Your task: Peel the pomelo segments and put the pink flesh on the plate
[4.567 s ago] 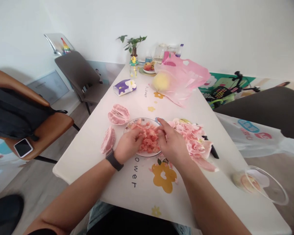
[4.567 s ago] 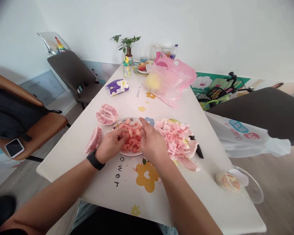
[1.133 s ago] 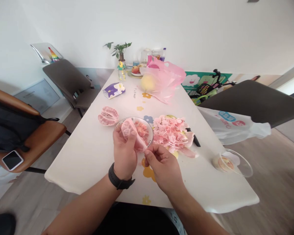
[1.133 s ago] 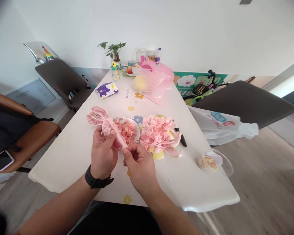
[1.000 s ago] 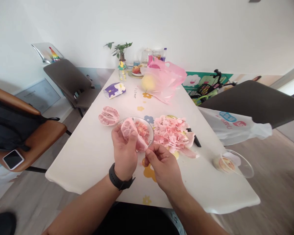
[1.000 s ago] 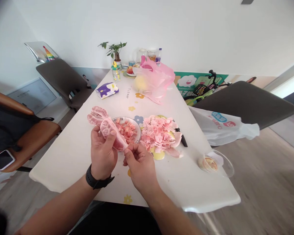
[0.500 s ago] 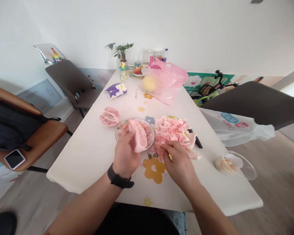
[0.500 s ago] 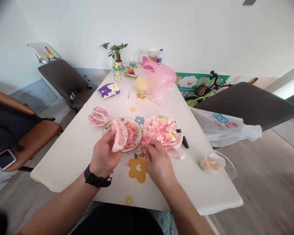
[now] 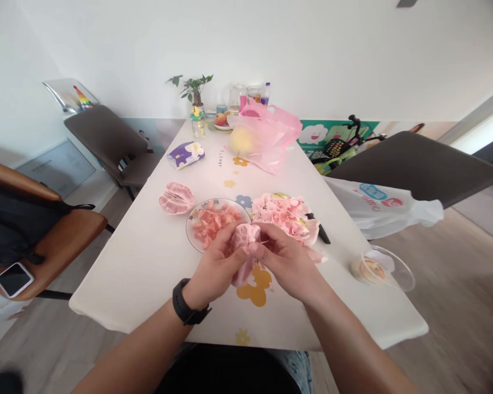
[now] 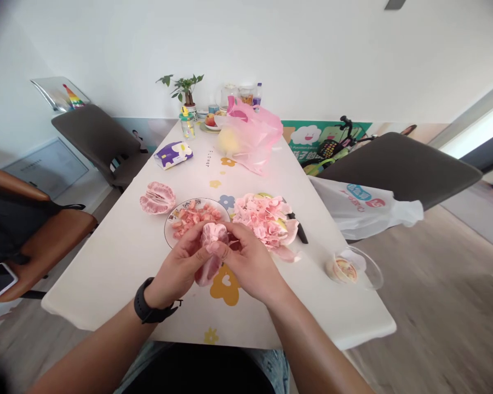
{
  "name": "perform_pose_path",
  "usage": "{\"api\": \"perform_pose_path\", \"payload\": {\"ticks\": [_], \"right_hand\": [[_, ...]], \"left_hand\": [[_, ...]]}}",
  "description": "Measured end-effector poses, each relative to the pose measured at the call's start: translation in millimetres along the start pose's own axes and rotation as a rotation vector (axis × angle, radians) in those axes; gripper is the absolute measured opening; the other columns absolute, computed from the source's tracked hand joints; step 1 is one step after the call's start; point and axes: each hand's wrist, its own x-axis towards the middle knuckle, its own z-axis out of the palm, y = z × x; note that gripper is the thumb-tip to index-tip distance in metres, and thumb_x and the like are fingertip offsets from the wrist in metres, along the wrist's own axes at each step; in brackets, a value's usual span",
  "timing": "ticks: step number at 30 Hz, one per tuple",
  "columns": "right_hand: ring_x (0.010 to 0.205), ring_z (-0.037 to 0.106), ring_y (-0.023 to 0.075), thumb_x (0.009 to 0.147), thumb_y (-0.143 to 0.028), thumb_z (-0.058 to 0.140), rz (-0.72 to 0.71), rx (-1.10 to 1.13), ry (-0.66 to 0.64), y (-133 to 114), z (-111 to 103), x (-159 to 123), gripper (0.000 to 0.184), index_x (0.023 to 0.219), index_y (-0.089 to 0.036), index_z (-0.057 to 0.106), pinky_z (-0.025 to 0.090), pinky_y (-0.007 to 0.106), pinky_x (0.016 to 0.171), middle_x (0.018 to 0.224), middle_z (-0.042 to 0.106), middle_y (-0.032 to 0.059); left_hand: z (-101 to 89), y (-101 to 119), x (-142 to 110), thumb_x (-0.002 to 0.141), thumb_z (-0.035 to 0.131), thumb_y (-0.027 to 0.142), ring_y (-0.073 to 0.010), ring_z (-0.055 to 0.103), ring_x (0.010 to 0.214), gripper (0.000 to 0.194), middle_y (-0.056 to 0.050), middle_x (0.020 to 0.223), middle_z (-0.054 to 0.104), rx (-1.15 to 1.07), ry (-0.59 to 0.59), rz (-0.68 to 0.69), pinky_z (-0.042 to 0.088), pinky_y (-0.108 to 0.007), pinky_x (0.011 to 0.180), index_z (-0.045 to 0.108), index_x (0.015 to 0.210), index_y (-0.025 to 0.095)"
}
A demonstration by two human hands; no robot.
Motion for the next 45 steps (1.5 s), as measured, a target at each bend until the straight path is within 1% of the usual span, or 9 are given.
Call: {"api": "perform_pose_path", "payload": {"ticks": [8,12,15,17,22,26,29,32,45], "right_hand": [[0.099,0.073,0.0218,0.095,-0.034,0.072,-0.185,-0.149,0.202,13,6,-17,0.030,0.125,-0.030,0.074,0.062,0.037,0.083,0.124,0.073,0.0077],[0.090,0.073,0.0212,0.101,-0.031,0.063,-0.388,-0.388,0.425,24,-5,-20,0.015,0.098,-0.026,0.078,0.058,0.035,0.080,0.102,0.077,0.0062],[0.067,0.065,0.0192,0.104,-0.037,0.055,-0.239,-0.587,0.505,35,-32,-11,0.028,0.085,-0.023,0.071,0.050,0.033,0.066,0.081,0.074,0.0044],[0.062,0.060,0.0206,0.105,-0.043,0.048,-0.096,-0.778,0.339,43,-53,-3,0.045,0.066,-0.024,0.060,0.043,0.034,0.061,0.067,0.068,0.0042],[0.076,0.067,0.0257,0.098,-0.038,0.055,0.097,-0.911,0.356,50,-81,5,0.025,0.085,-0.024,0.071,0.042,0.035,0.066,0.086,0.077,0.0076],[0.070,0.062,0.0241,0.100,-0.055,0.055,0.055,-0.683,0.387,41,-59,-4,0.043,0.074,-0.023,0.066,0.044,0.037,0.066,0.071,0.067,0.0066],[0.087,0.071,0.0244,0.098,-0.057,0.061,-0.007,-0.142,0.081,30,-26,-13,0.043,0.125,-0.024,0.069,0.055,0.037,0.075,0.102,0.077,0.0078],[0.096,0.073,0.0239,0.091,-0.046,0.076,0.085,0.101,-0.109,23,1,-17,0.055,0.140,-0.027,0.060,0.058,0.039,0.084,0.119,0.075,0.0067],[0.086,0.069,0.0238,0.068,-0.058,0.094,0.254,0.350,-0.089,43,22,-8,0.059,0.102,-0.021,0.063,0.053,0.034,0.073,0.091,0.071,0.0020]], "left_hand": [[-8.1,0,-8,0.092,0.080,0.042,-0.0244,0.071,0.103,0.049,-0.008,0.118,0.077,0.134,-0.063,-0.046,0.056,-0.039,0.094,0.067,0.137,0.030],[-7.6,-14,-7,0.092,0.079,0.041,-0.0259,0.071,0.108,0.049,-0.009,0.121,0.076,0.225,-0.039,-0.056,0.056,-0.040,0.098,0.067,0.137,0.025],[-10.2,-18,-4,0.091,0.078,0.040,-0.0268,0.070,0.118,0.054,-0.010,0.130,0.074,0.218,0.033,-0.093,0.054,-0.040,0.103,0.064,0.141,0.025],[-12.8,-17,-2,0.093,0.076,0.042,-0.0265,0.071,0.116,0.051,-0.009,0.128,0.075,0.208,0.074,-0.098,0.055,-0.039,0.102,0.065,0.139,0.024],[-16.8,-10,1,0.094,0.075,0.043,-0.0262,0.071,0.116,0.047,-0.009,0.128,0.076,0.169,0.118,-0.094,0.055,-0.039,0.101,0.065,0.136,0.025],[-13.2,-9,2,0.095,0.073,0.046,-0.0265,0.071,0.116,0.051,-0.010,0.129,0.076,0.179,0.104,-0.091,0.055,-0.040,0.100,0.063,0.139,0.024],[-7.8,-11,3,0.098,0.069,0.051,-0.0265,0.071,0.115,0.048,-0.010,0.128,0.075,0.269,0.062,-0.006,0.055,-0.041,0.101,0.064,0.138,0.025],[-3.2,-13,4,0.102,0.062,0.054,-0.0265,0.070,0.117,0.045,-0.009,0.131,0.074,0.349,0.064,0.090,0.054,-0.040,0.103,0.066,0.135,0.025],[1.6,-5,0,0.103,0.055,0.058,-0.0198,0.068,0.089,0.039,-0.003,0.095,0.074,0.304,0.044,-0.047,0.055,-0.032,0.083,0.067,0.101,0.022]]}}
